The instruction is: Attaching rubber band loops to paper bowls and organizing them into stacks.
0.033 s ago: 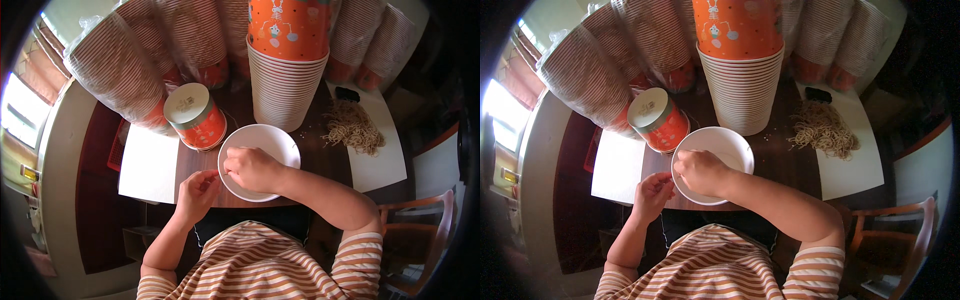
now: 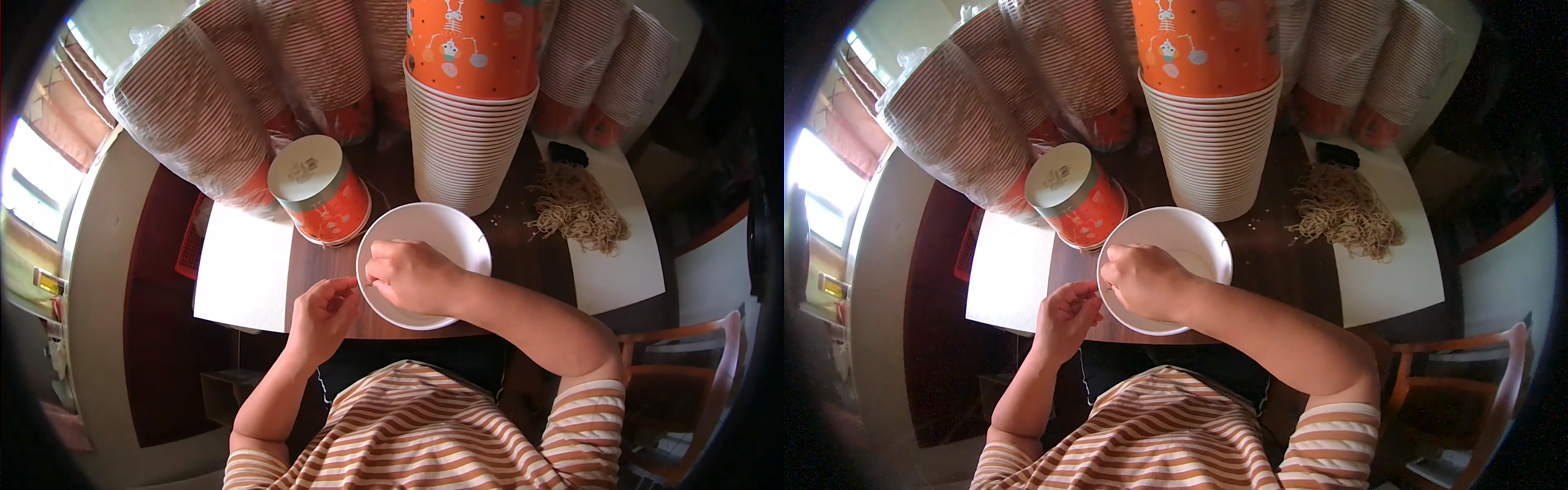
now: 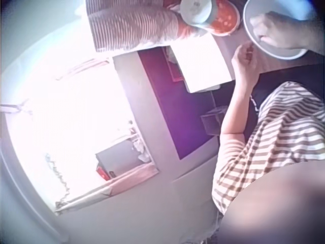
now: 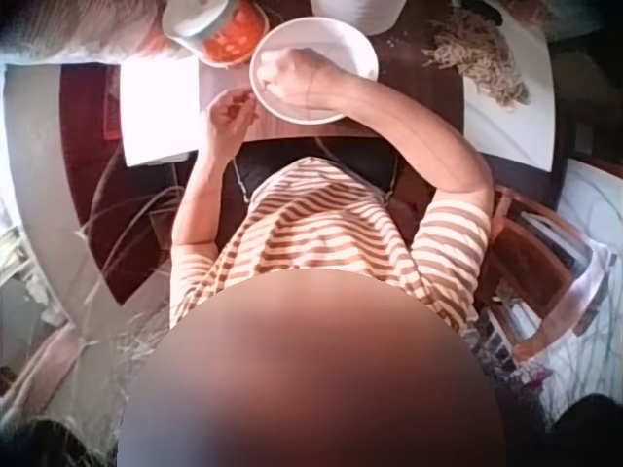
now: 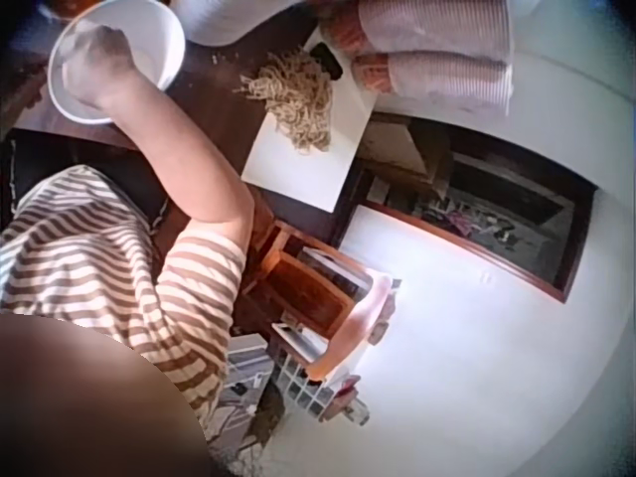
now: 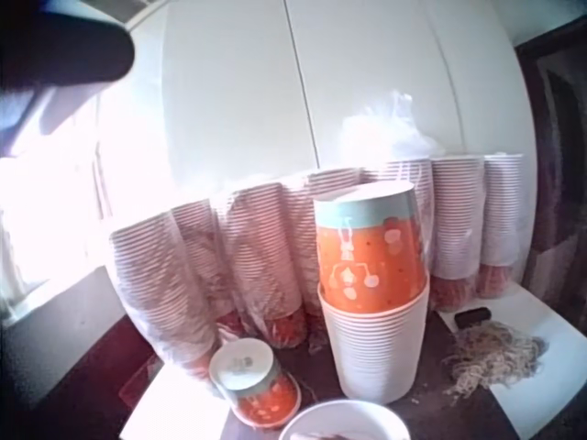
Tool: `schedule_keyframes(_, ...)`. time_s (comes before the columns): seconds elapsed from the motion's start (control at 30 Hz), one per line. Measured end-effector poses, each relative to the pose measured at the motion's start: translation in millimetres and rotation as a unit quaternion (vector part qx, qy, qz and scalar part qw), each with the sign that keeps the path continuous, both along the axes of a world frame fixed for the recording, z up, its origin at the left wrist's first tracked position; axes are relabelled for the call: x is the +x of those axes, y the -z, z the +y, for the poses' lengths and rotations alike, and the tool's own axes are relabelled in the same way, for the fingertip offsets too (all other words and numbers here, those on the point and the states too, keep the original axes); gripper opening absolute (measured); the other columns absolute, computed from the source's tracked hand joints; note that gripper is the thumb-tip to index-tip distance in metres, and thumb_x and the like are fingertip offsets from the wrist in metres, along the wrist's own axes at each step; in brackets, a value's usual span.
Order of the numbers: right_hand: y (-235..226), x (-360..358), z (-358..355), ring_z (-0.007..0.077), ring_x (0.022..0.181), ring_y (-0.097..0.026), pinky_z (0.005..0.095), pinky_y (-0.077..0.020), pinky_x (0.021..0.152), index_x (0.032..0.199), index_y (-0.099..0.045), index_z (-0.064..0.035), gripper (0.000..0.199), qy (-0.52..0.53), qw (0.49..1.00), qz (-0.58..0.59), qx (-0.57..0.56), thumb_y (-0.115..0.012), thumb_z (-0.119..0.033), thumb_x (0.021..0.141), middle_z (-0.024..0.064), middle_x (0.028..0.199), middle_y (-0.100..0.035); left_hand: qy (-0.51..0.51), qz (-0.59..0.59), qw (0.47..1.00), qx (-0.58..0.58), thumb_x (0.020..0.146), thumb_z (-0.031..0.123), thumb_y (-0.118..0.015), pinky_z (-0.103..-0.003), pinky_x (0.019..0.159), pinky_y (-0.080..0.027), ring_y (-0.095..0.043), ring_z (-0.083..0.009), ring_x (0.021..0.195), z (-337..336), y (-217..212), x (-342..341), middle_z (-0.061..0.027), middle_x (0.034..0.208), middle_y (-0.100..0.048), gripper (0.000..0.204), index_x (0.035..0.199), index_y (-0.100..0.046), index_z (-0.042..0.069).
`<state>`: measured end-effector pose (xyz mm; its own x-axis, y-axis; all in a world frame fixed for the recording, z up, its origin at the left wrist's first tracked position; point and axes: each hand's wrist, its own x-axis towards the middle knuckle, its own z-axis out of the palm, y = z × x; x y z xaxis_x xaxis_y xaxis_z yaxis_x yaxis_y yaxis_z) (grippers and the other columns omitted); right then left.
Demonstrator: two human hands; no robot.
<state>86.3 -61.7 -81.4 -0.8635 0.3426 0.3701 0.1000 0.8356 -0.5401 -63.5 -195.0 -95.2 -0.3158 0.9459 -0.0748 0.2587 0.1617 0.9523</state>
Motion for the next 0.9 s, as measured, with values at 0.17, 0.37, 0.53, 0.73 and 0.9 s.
schedule_keyframes(0.17, -2.1, 9.8, 4.0, 0.0272, 0.073, -0.059, 0.0380, -0.0487, 0.066, 0.075, -0.062, -0.0061, 0.001, -0.018, 0.998, 0.022, -0.051, -0.062, -0.007, 0.075, 0.0084, 0.079, -0.057, -0.006, -0.016, 1.000, -0.003, 0.084, 0.001, -0.061, -0.020, 0.063, -0.048, -0.058, -0.0068, 0.071, 2.6, 0.8, 5.8, -0.0050, 0.084, -0.062, 0.019, 0.103, -0.062, -0.005)
schedule_keyframes(0.37, -4.2, 9.1, 5.1, 0.0274, 0.072, -0.059, 0.0380, -0.0483, 0.065, 0.074, -0.061, -0.0066, 0.001, -0.018, 0.999, 0.017, -0.037, -0.062, -0.007, 0.076, 0.0081, 0.078, -0.055, 0.002, 0.002, 1.000, -0.003, 0.084, 0.001, -0.061, -0.020, 0.063, -0.048, -0.058, -0.0068, 0.071, 1.4, -0.7, 3.4, -0.0061, 0.085, -0.062, 0.019, 0.102, -0.062, -0.005)
schedule_keyframes(0.53, -3.3, 7.2, 4.8, 0.0277, 0.074, -0.059, 0.0385, -0.0483, 0.066, 0.074, -0.061, -0.0068, 0.001, -0.020, 0.999, 0.018, -0.027, -0.062, -0.007, 0.076, 0.0081, 0.079, -0.055, 0.003, 0.006, 1.000, -0.002, 0.084, 0.002, -0.062, -0.020, 0.063, -0.048, -0.059, -0.0077, 0.071, 1.7, -2.5, 4.8, -0.0065, 0.084, -0.062, 0.019, 0.101, -0.062, -0.006)
schedule_keyframes(0.73, -3.6, 5.6, 5.8, 0.0281, 0.076, -0.059, 0.0390, -0.0484, 0.068, 0.075, -0.061, -0.0066, 0.001, -0.024, 0.999, 0.027, -0.025, -0.062, -0.008, 0.075, 0.0083, 0.080, -0.056, 0.005, 0.015, 1.000, -0.004, 0.084, 0.001, -0.062, -0.020, 0.063, -0.048, -0.059, -0.0078, 0.072, 2.5, -5.3, 6.0, -0.0070, 0.084, -0.062, 0.018, 0.101, -0.062, -0.006)
schedule_keyframes(0.9, -3.8, 5.6, 6.4, 0.0284, 0.076, -0.059, 0.0389, -0.0484, 0.069, 0.076, -0.062, -0.0059, 0.002, -0.027, 0.998, 0.032, -0.046, -0.063, -0.008, 0.075, 0.0086, 0.080, -0.057, 0.008, 0.027, 1.000, 0.001, 0.083, 0.001, -0.062, -0.021, 0.062, -0.049, -0.059, -0.0082, 0.072, 3.2, -5.0, 6.4, -0.0075, 0.085, -0.062, 0.019, 0.101, -0.062, -0.005)
